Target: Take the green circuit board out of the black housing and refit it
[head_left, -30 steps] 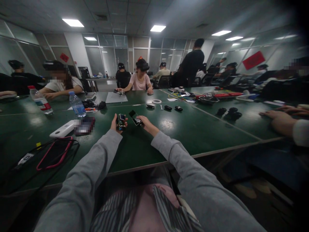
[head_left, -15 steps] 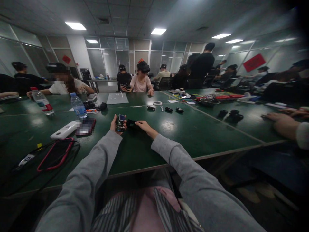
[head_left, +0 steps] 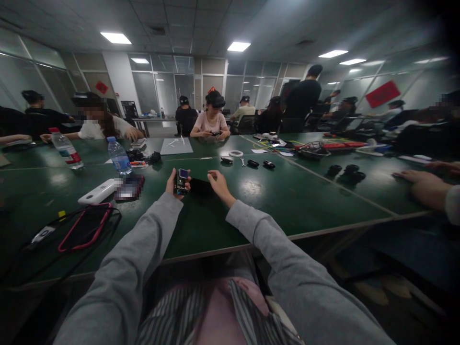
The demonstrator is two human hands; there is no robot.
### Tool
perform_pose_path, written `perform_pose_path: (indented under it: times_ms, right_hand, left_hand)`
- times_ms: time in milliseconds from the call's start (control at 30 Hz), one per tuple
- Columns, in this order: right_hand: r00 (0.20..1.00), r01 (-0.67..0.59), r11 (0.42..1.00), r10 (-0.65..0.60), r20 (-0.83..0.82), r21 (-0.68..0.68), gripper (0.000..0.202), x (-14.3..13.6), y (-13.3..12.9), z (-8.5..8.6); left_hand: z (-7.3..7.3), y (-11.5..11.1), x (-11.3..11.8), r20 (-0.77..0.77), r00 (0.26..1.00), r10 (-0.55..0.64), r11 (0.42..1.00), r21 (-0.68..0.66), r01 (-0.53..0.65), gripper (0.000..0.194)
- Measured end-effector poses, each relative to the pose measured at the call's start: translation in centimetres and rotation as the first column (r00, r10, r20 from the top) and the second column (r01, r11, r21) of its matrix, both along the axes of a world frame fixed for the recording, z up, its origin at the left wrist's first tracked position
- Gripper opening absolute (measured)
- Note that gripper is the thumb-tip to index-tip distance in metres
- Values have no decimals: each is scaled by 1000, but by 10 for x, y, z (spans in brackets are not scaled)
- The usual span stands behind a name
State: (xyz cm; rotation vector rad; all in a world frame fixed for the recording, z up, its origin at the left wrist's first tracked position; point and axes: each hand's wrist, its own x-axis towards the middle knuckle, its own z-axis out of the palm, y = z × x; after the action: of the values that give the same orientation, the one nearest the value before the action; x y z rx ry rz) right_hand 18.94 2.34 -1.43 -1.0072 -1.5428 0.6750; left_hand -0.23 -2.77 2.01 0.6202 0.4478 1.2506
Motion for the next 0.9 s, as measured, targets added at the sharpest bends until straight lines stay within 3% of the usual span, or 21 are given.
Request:
perform_pose_path:
  times_ms: [67, 167, 433, 567, 700, 900]
  right_hand:
    - [999, 39, 995, -41, 11, 96, 30, -1, -13, 10]
    - [999, -5, 984, -3, 46, 176, 29, -8, -36, 22]
    - [971, -224, 955, 202, 126, 195, 32, -34, -77, 31]
    - [955, -277, 943, 251, 156, 184, 53, -37, -77, 27]
    - [955, -279, 954, 263, 138, 113, 67, -35, -68, 24]
    - [974, -224, 966, 226, -1, 132, 51, -30, -53, 27]
  left_hand:
    - [1, 0, 2, -19, 998, 58, 998, 6, -58, 58]
    - [2, 1, 6, -49, 986, 159, 987, 2, -159, 58]
    - [2, 14, 8, -15, 962, 274, 961, -26, -274, 44]
    - [12, 7, 16, -56, 955, 293, 954, -48, -296, 43]
    - [24, -8, 28, -43, 979, 198, 980, -2, -199, 42]
    - [24, -8, 33, -12, 985, 171, 981, 94, -169, 28]
